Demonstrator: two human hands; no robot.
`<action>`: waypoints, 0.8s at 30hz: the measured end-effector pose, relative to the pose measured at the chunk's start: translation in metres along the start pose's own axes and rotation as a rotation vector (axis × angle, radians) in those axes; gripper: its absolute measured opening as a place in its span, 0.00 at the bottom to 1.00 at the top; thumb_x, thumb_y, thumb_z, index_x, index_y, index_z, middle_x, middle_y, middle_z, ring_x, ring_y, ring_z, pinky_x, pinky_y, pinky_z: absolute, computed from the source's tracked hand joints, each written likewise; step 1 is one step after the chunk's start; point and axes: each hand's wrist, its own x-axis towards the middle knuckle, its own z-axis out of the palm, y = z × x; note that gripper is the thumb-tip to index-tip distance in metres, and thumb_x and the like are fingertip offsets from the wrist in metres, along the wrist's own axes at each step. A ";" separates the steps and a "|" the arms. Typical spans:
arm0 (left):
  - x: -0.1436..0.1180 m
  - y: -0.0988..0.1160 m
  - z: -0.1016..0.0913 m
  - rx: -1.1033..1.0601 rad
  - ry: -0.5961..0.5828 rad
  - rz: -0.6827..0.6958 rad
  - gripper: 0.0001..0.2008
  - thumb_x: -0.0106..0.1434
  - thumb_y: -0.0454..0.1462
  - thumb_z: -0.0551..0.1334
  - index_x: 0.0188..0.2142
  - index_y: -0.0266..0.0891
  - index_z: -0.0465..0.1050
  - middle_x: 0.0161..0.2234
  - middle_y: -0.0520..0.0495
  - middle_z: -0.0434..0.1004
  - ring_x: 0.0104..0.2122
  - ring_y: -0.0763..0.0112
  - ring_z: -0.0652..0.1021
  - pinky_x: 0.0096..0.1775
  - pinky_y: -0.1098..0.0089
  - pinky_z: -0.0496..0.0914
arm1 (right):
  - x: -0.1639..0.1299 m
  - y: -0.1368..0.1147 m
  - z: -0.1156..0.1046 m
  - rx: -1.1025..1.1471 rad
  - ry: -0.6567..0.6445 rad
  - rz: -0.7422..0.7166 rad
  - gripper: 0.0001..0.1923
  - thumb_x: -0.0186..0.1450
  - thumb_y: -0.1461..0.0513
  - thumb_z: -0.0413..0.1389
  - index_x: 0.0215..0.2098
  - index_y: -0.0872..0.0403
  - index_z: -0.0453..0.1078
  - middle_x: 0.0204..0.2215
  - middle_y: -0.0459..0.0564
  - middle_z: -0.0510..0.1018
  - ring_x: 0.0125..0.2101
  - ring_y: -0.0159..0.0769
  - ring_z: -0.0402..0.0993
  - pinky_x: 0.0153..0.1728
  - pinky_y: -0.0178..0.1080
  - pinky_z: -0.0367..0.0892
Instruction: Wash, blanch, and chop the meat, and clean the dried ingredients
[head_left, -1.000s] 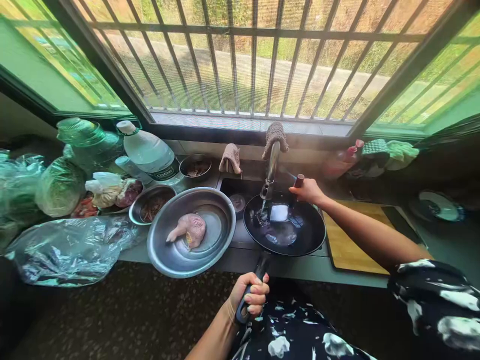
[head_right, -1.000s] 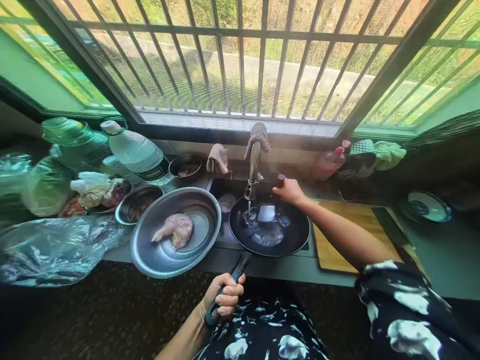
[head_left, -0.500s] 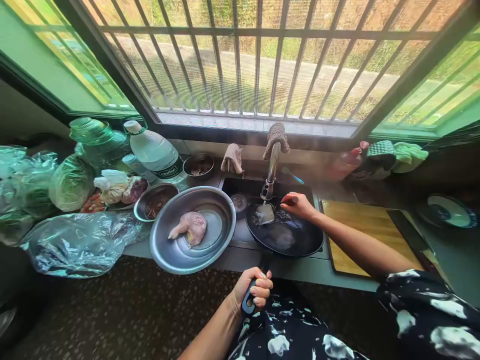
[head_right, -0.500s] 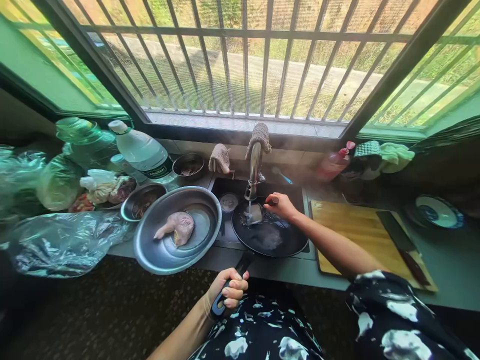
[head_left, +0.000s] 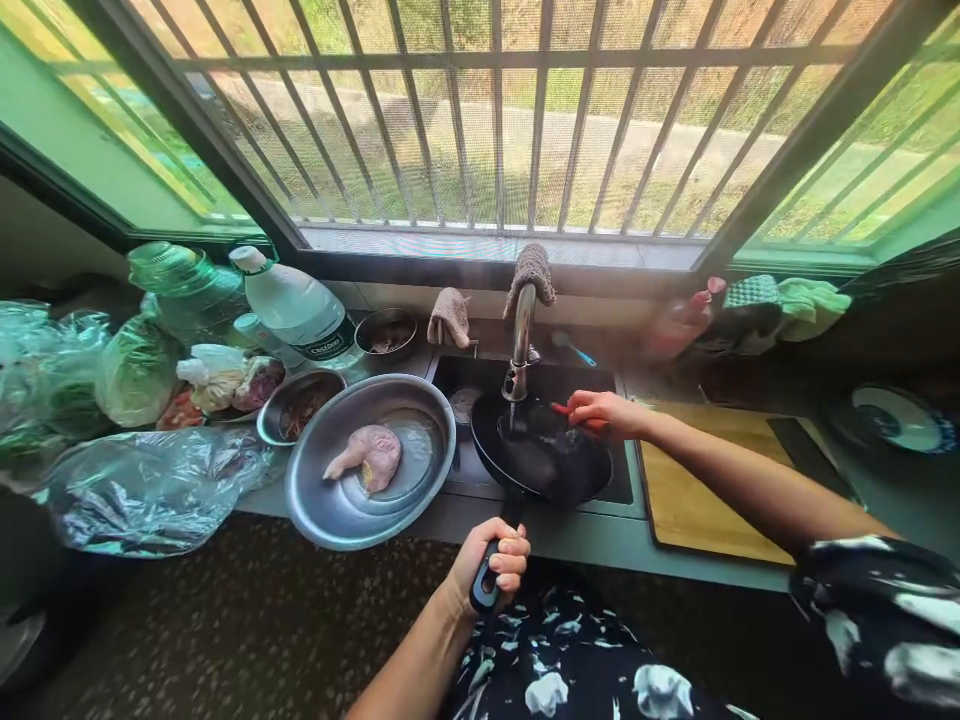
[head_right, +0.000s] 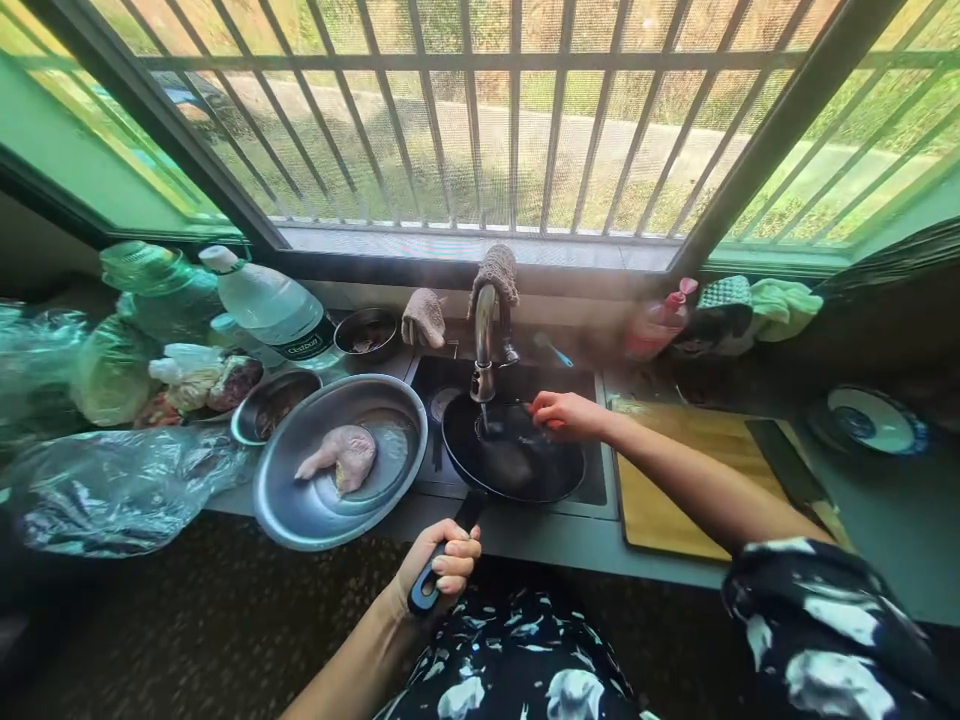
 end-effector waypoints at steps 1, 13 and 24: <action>0.002 -0.001 0.002 0.003 -0.001 0.007 0.01 0.51 0.29 0.52 0.25 0.34 0.60 0.16 0.60 0.48 0.10 0.85 0.54 0.14 0.79 0.49 | 0.001 0.011 0.012 -0.021 0.030 -0.014 0.11 0.58 0.65 0.51 0.38 0.54 0.72 0.40 0.51 0.70 0.35 0.29 0.69 0.35 0.30 0.64; 0.021 -0.009 0.014 -0.096 -0.029 0.122 0.04 0.53 0.29 0.51 0.24 0.36 0.56 0.16 0.60 0.50 0.11 0.86 0.56 0.14 0.80 0.53 | -0.010 0.025 0.022 -0.130 -0.291 -0.063 0.15 0.54 0.69 0.49 0.37 0.52 0.72 0.37 0.49 0.70 0.31 0.29 0.68 0.32 0.32 0.63; 0.036 -0.016 -0.001 -0.087 -0.045 0.120 0.07 0.53 0.30 0.51 0.20 0.37 0.54 0.14 0.60 0.47 0.10 0.84 0.55 0.13 0.79 0.52 | 0.006 0.015 -0.017 -0.068 0.114 0.595 0.09 0.56 0.58 0.54 0.30 0.56 0.71 0.25 0.46 0.73 0.26 0.29 0.68 0.28 0.30 0.61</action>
